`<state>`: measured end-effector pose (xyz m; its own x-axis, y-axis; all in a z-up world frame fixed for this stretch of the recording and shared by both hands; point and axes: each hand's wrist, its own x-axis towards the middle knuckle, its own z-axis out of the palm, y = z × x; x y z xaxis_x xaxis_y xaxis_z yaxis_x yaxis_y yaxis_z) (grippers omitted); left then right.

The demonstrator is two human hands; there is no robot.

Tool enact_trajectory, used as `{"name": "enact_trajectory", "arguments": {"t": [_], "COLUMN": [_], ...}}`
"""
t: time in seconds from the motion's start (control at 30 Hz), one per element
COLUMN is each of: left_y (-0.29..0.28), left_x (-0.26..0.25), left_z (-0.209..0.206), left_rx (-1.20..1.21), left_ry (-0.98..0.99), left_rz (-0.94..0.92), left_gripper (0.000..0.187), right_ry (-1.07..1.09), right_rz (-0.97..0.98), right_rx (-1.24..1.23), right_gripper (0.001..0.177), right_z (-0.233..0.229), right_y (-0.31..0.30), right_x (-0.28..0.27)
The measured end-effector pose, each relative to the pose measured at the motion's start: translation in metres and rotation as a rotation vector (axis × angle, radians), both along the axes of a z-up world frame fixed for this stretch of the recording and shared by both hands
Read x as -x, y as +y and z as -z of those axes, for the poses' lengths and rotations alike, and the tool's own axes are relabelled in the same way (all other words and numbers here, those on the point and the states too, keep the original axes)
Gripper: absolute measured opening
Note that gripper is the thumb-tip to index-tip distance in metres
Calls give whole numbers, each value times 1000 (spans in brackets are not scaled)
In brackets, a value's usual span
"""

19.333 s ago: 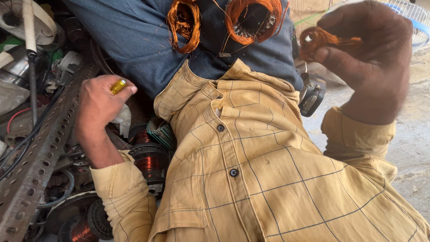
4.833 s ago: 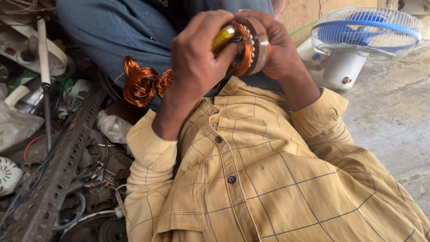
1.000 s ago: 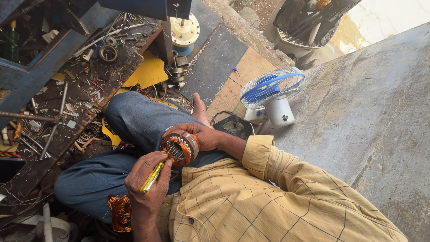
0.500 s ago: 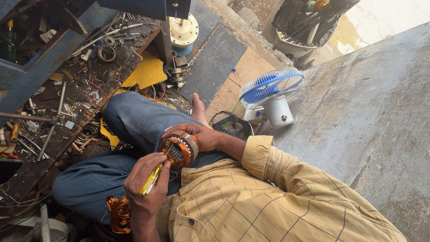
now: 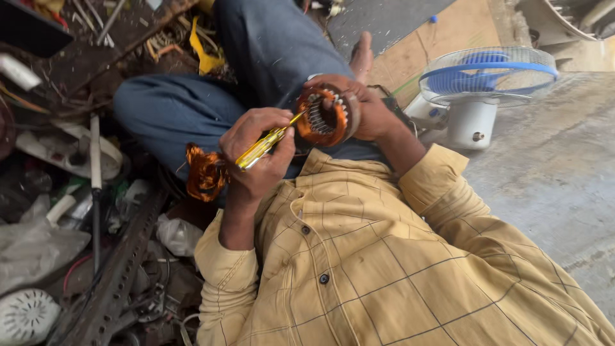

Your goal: The person winds copper wire around a motor stator core, using a lighter to heat and seal the wire ends. The person sits on the floor in a cluttered workshop while performing the task.

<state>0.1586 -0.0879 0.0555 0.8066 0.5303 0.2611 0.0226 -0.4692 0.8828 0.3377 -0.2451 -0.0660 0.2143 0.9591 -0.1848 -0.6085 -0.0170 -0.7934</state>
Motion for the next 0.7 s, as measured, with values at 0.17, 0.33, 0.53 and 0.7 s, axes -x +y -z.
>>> {"name": "enact_trajectory", "arguments": {"t": [0.17,0.33,0.53,0.7], "left_y": [-3,-6,-8,-12], "left_x": [-6,-10,-8,-9], "left_z": [2,7,6,9], "left_rx": [-24,-87,-60,-30], "left_ry": [-75,-86,-100,-92], "left_rz": [22,32,40,-10], "left_gripper": [19,22,23,19], "right_ry": [208,204,150,166], "right_rz": [15,5,18,19], "right_rx": [-22,-13,32,24], "right_gripper": [40,41,43,44], "right_z": [-8,-7,-8,-8], "right_y": [3,3,1,1], "right_x": [1,-1,0,0]}}
